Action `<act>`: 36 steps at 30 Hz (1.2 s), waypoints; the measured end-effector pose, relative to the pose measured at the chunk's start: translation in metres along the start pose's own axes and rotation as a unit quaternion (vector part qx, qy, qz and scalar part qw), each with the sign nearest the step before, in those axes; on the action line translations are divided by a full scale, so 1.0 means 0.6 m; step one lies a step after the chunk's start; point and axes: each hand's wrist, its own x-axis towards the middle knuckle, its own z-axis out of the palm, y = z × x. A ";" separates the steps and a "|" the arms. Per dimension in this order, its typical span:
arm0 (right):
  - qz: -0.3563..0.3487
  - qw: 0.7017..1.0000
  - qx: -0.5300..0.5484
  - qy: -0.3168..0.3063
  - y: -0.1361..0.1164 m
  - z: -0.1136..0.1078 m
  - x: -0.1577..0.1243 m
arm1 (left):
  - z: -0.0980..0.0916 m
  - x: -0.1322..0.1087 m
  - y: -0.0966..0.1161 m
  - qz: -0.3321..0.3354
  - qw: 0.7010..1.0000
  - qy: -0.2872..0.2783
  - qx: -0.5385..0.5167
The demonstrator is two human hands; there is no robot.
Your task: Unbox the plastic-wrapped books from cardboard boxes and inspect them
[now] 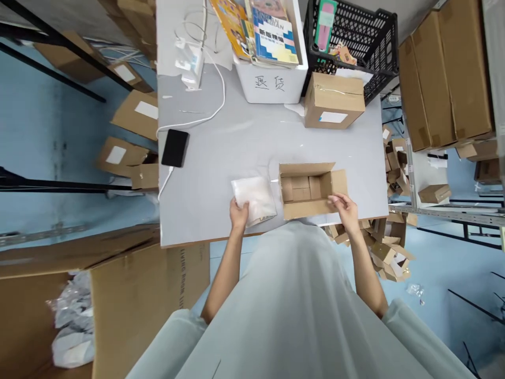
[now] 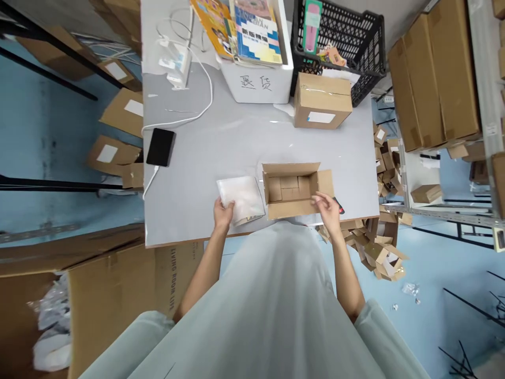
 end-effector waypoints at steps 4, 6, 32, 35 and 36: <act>0.005 0.981 -0.055 0.184 0.033 -0.072 0.040 | 0.003 -0.056 0.035 0.184 0.981 -0.004 0.059; 0.047 0.981 -0.044 0.181 0.055 -0.085 0.060 | 0.020 -0.089 0.063 0.217 0.971 -0.090 0.048; 0.123 0.913 0.277 0.275 0.197 -0.319 0.118 | 0.538 -0.180 0.364 0.197 0.903 -0.381 0.024; 0.142 0.899 0.265 0.318 0.231 -0.341 0.112 | 0.599 -0.193 0.374 0.206 0.881 -0.423 0.039; 0.148 0.899 0.257 0.321 0.238 -0.345 0.109 | 0.612 -0.196 0.377 0.206 0.875 -0.435 0.043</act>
